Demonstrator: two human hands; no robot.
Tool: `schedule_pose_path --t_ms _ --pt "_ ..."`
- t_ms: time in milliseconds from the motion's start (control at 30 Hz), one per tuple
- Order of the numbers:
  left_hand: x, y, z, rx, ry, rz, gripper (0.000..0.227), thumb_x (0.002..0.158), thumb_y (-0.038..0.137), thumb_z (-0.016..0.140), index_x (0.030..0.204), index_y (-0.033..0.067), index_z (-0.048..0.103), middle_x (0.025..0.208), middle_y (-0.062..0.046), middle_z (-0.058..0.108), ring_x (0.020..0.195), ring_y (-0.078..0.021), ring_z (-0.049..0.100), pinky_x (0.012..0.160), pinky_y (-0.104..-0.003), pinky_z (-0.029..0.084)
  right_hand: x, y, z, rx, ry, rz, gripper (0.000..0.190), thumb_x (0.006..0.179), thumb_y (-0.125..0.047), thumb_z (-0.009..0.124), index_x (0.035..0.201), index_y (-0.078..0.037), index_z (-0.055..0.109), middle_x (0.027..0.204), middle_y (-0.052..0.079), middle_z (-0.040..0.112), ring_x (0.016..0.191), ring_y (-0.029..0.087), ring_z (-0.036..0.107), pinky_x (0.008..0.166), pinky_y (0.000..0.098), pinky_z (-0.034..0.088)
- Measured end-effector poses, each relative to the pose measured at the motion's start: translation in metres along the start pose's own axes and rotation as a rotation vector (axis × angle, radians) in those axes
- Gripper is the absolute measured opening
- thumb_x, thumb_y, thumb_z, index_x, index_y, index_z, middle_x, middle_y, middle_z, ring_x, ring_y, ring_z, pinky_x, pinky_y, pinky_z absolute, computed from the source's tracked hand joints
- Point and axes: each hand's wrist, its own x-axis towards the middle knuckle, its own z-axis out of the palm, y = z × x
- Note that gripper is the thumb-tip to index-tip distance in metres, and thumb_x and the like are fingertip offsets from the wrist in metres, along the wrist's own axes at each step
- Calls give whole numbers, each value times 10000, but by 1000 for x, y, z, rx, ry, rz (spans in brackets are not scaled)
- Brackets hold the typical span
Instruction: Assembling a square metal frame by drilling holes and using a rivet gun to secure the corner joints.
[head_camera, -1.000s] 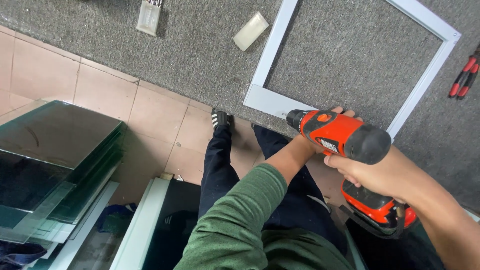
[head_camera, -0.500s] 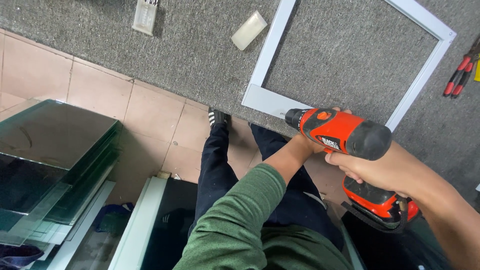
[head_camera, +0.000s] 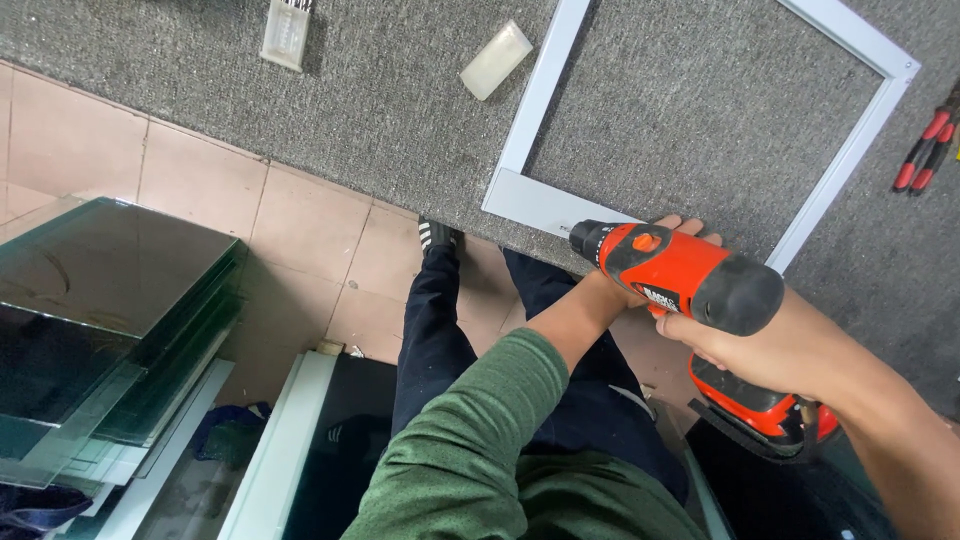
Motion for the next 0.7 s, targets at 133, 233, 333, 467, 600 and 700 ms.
schedule_pose_path --t_ms 133,233,333,467,600,700 --pt "-4 1 2 -14 14 -11 118 1076 340 435 997 280 497 1037 103 473 997 -147 466 1032 -392 393 0 4 3 45 -4 -99 206 958 -185 822 855 -97 667 625 89 528 571 234 514 596 378 458" --pt "0 -3 4 -23 22 -19 113 1075 346 433 999 283 487 1028 108 460 997 -142 461 1044 -391 392 -5 -4 4 45 37 -19 130 936 -187 844 924 -113 738 641 90 591 608 226 532 634 371 470" --pt "-1 -2 7 -35 29 -23 108 1074 353 431 1000 287 476 1020 114 447 997 -138 456 1056 -391 390 2 5 3 -20 32 -84 154 923 -213 796 901 -124 672 669 76 539 606 229 509 632 384 461" --pt "-4 -3 9 -44 34 -29 105 1072 359 430 1002 290 466 1012 119 434 997 -133 451 1068 -391 389 7 10 3 57 16 -86 154 940 -165 819 877 -82 707 656 107 630 640 237 573 671 359 490" --pt "-3 -4 12 -62 46 -36 101 1070 369 427 1005 296 450 999 128 414 998 -126 443 1086 -391 387 15 20 4 -98 42 -203 120 902 -254 779 997 -183 760 838 4 709 778 180 590 813 322 537" --pt "-13 -11 35 197 41 -11 141 1108 404 433 1171 312 520 1236 143 480 1173 -131 475 1188 -413 371 13 16 5 -32 31 -186 76 904 -218 779 957 -162 779 820 3 716 762 174 599 786 317 539"
